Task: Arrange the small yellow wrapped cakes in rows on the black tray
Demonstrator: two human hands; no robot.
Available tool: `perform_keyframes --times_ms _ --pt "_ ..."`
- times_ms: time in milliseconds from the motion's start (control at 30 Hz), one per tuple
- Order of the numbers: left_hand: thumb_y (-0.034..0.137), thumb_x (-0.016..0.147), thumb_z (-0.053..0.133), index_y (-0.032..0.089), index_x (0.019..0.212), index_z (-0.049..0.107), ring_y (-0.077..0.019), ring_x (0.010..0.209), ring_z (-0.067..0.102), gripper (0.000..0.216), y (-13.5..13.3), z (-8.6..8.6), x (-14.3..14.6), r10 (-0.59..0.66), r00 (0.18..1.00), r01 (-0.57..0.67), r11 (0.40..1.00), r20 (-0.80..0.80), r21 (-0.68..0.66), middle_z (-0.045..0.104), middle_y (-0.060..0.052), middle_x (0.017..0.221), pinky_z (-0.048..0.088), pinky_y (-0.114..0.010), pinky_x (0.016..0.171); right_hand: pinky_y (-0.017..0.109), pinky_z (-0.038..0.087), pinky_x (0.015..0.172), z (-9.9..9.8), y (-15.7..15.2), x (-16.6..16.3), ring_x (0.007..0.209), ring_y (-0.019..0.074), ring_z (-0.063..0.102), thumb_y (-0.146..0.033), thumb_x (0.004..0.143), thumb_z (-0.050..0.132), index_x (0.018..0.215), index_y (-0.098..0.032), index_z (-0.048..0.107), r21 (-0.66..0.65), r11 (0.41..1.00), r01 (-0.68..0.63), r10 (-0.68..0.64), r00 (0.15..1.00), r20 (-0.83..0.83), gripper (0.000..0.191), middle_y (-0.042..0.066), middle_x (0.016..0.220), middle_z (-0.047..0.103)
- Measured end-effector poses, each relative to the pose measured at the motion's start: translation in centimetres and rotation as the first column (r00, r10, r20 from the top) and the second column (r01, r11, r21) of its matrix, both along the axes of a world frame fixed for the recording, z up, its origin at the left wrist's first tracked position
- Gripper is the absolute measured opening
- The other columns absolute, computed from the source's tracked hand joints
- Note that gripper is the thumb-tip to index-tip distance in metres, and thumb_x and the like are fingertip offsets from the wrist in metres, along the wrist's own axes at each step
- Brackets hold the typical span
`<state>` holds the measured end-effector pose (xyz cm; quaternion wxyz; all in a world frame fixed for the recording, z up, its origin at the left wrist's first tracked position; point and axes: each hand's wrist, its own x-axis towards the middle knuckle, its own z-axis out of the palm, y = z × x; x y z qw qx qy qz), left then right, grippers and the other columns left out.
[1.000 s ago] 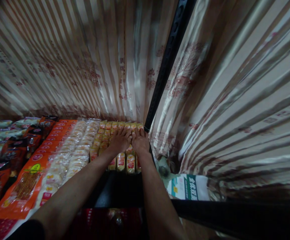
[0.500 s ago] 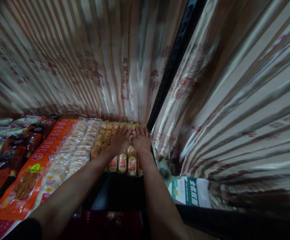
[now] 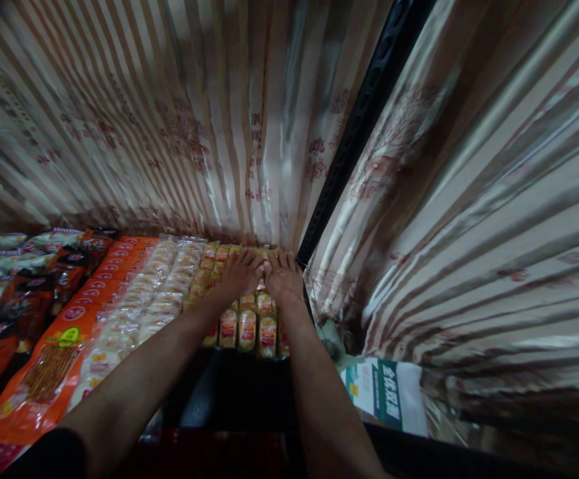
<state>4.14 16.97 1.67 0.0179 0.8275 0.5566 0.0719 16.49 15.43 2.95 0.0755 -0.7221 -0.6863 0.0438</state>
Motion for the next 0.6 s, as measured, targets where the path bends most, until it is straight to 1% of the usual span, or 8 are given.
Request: perform_keyframes --times_ms 67,167,267,333,400,533,600 --pt "0.038 0.095 0.021 0.025 0.137 0.042 -0.0230 0.139 0.025 0.048 0.0 0.1 0.0 -0.001 1.000 0.001 1.000 0.013 0.008 0.039 -0.005 0.147 0.020 -0.050 0.113 0.044 0.028 0.109 0.0 0.0 0.0 0.140 0.0253 0.025 -0.041 0.095 0.015 0.142 -0.022 0.036 0.005 1.000 0.001 -0.001 1.000 0.014 0.054 0.005 0.150 0.033" --pt "0.039 0.095 0.021 0.023 0.139 0.039 -0.0232 0.140 0.022 0.050 0.2 0.6 -0.3 0.019 0.999 -0.020 1.000 0.039 0.013 0.033 -0.007 0.150 0.018 -0.051 0.113 0.044 0.025 0.110 0.0 -0.1 -0.2 0.140 0.0258 0.025 -0.041 0.095 0.017 0.140 -0.022 0.039 0.057 0.998 0.003 -0.005 0.999 0.035 0.054 0.006 0.150 0.034" --pt "0.040 0.095 0.021 0.018 0.142 0.033 -0.0243 0.142 0.016 0.054 0.6 1.2 -1.1 0.110 0.992 -0.108 0.994 0.057 -0.032 0.026 -0.010 0.152 0.015 -0.051 0.114 0.043 0.020 0.112 0.0 0.0 -0.8 0.141 0.0255 0.021 -0.042 0.096 0.017 0.140 -0.021 0.039 0.095 0.995 -0.025 0.021 0.999 0.040 0.054 0.007 0.151 0.031" --pt "0.041 0.095 0.019 0.017 0.143 0.031 -0.0255 0.143 0.014 0.055 0.9 1.5 -1.8 0.188 0.981 -0.184 0.981 0.057 -0.061 0.024 -0.011 0.153 0.013 -0.052 0.114 0.042 0.018 0.113 0.0 0.1 -1.3 0.141 0.0243 0.020 -0.042 0.096 0.016 0.140 -0.021 0.039 0.076 0.996 -0.053 0.051 0.998 0.037 0.054 0.007 0.152 0.029" --pt "0.042 0.095 0.019 0.017 0.143 0.032 -0.0266 0.142 0.015 0.056 1.1 1.6 -2.6 0.220 0.975 -0.216 0.973 0.041 -0.080 0.026 -0.011 0.152 0.013 -0.052 0.114 0.042 0.017 0.113 -0.1 0.2 -1.7 0.141 0.0236 0.020 -0.041 0.096 0.016 0.140 -0.021 0.040 0.052 0.996 -0.069 0.067 0.997 0.035 0.054 0.006 0.152 0.029" --pt "0.042 0.094 0.021 0.018 0.142 0.034 -0.0270 0.139 0.026 0.055 1.1 1.3 -3.4 0.198 0.980 -0.196 0.974 0.004 -0.109 0.035 -0.012 0.148 0.016 -0.051 0.113 0.043 0.015 0.113 -0.6 0.4 -2.1 0.140 0.0241 0.025 -0.041 0.096 0.017 0.140 -0.020 0.040 0.038 0.996 -0.075 0.073 0.996 0.042 0.053 0.006 0.150 0.033" --pt "0.041 0.094 0.023 0.016 0.141 0.035 -0.0270 0.138 0.028 0.054 1.1 1.1 -3.4 0.192 0.981 -0.190 0.975 -0.001 -0.111 0.037 -0.013 0.147 0.016 -0.050 0.113 0.043 0.015 0.113 -0.7 0.4 -2.1 0.139 0.0239 0.026 -0.040 0.096 0.018 0.139 -0.020 0.040 0.045 0.996 -0.076 0.074 0.996 0.050 0.052 0.006 0.149 0.035"
